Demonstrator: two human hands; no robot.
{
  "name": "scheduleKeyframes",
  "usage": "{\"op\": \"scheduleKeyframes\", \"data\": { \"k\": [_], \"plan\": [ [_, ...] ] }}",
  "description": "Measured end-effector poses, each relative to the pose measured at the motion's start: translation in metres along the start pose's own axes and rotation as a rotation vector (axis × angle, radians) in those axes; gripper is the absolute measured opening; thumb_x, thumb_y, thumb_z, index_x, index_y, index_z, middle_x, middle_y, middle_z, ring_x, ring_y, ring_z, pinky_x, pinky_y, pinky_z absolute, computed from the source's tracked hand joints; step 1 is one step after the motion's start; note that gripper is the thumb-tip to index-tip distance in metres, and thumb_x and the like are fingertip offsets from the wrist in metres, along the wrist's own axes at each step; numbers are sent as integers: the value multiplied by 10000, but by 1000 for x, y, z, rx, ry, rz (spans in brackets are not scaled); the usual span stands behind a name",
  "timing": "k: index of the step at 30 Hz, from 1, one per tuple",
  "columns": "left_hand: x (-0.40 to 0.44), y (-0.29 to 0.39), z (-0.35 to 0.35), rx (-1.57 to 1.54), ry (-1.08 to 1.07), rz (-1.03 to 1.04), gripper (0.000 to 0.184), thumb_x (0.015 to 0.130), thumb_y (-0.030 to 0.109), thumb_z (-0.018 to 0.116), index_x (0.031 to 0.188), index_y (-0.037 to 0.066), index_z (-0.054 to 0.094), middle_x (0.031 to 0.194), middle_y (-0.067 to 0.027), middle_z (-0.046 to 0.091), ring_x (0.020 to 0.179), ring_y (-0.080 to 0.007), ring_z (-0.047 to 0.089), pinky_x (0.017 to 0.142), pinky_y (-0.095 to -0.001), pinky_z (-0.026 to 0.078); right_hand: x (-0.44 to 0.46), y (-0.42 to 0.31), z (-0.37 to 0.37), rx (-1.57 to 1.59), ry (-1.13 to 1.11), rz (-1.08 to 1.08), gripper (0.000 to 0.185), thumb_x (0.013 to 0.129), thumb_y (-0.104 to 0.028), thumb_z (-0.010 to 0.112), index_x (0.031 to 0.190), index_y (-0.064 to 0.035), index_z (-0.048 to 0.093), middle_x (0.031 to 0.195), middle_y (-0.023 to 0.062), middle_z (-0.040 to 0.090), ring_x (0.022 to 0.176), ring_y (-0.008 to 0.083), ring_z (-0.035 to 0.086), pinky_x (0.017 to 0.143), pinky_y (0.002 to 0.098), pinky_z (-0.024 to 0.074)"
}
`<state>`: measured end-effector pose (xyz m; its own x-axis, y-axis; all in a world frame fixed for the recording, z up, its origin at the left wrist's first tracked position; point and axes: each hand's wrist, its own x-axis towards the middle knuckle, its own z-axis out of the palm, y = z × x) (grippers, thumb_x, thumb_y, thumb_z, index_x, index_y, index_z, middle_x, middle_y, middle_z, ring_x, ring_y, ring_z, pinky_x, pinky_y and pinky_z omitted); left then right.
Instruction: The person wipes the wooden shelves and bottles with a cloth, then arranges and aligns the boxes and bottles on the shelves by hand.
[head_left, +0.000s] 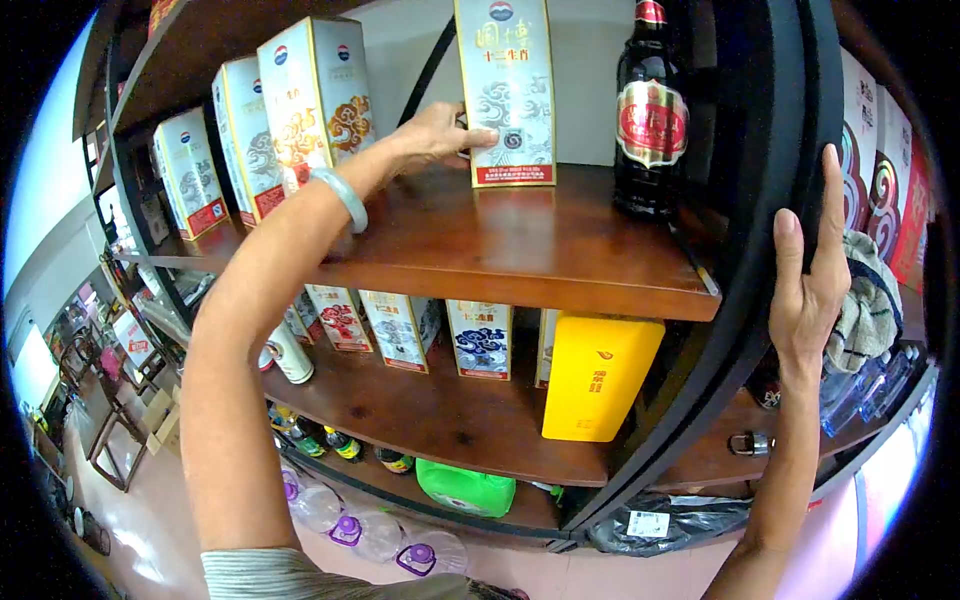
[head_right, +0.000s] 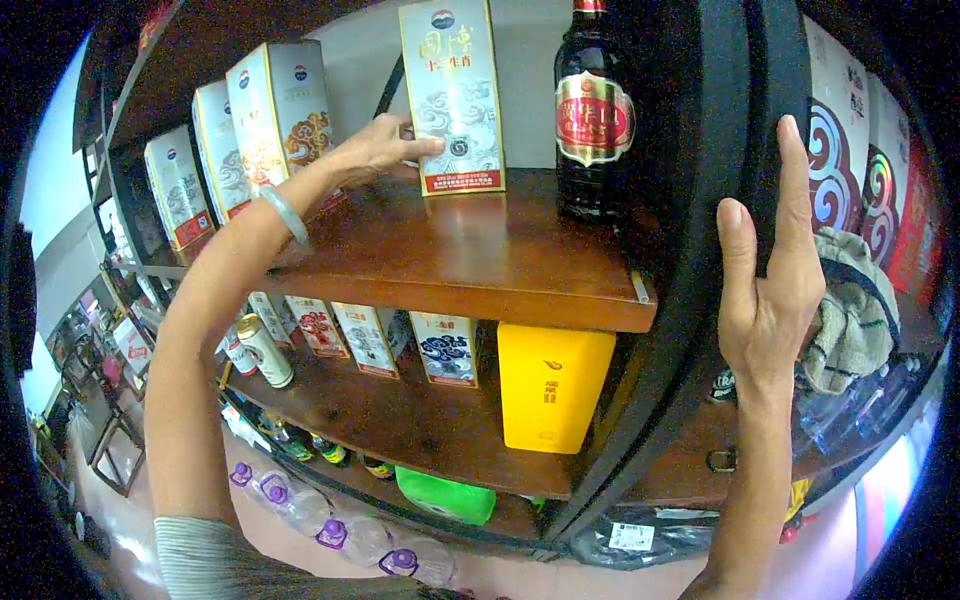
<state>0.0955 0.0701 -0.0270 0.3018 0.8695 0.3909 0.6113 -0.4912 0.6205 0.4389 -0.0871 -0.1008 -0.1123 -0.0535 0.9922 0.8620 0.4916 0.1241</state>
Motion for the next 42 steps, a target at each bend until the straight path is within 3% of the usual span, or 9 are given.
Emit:
{"op": "scheduleKeyframes", "data": {
  "k": [6,9,17,34,35,41,42],
  "plan": [
    [15,4,8,-46,-127,-34,472,876,267,577,1255,20,442,1222,-146,519,1145,-273,485,963,-436,415,0,-1,-1,-36,-17,22,489,923,-195,448,1362,-12,334,1375,168,391,1263,263,386,1049,326,251],
    [20,4,11,-19,-140,37,543,863,297,596,1267,-11,405,1225,-179,489,1144,-291,488,960,-447,433,0,-4,-1,-21,-29,50,493,922,-194,447,1366,-14,329,1379,166,386,1269,253,375,1054,324,242],
    [37,1,21,2,-142,80,460,876,283,560,1247,25,469,1218,-144,521,1116,-266,506,938,-382,452,0,-7,2,28,-40,125,510,918,-183,446,1384,-37,301,1407,148,344,1288,241,336,1062,326,222],
    [37,17,43,-7,-92,208,384,847,262,603,1068,-52,581,981,-150,615,847,-229,622,714,-337,545,1,-8,-3,25,-91,148,532,926,-192,433,1399,-26,255,1392,177,353,1258,250,371,1050,321,235],
    [36,18,44,-22,-98,215,385,847,261,602,1067,-54,581,981,-151,615,844,-228,622,711,-336,545,2,-7,-2,-45,-57,69,532,927,-191,432,1401,-32,254,1380,186,368,1251,249,382,1044,320,244],
    [44,18,46,-62,-133,186,375,842,245,597,1087,-40,579,992,-153,615,835,-236,622,706,-330,545,2,-8,-1,-53,-60,76,547,916,-179,474,1372,38,265,1369,216,375,1258,295,391,1028,338,282],
    [42,22,47,-55,-140,183,389,849,250,597,1125,-20,548,1040,-153,600,902,-244,604,737,-345,545,3,-9,-2,-55,-62,74,547,915,-180,474,1371,39,265,1370,217,374,1257,296,392,1027,339,284]
  ]
}}
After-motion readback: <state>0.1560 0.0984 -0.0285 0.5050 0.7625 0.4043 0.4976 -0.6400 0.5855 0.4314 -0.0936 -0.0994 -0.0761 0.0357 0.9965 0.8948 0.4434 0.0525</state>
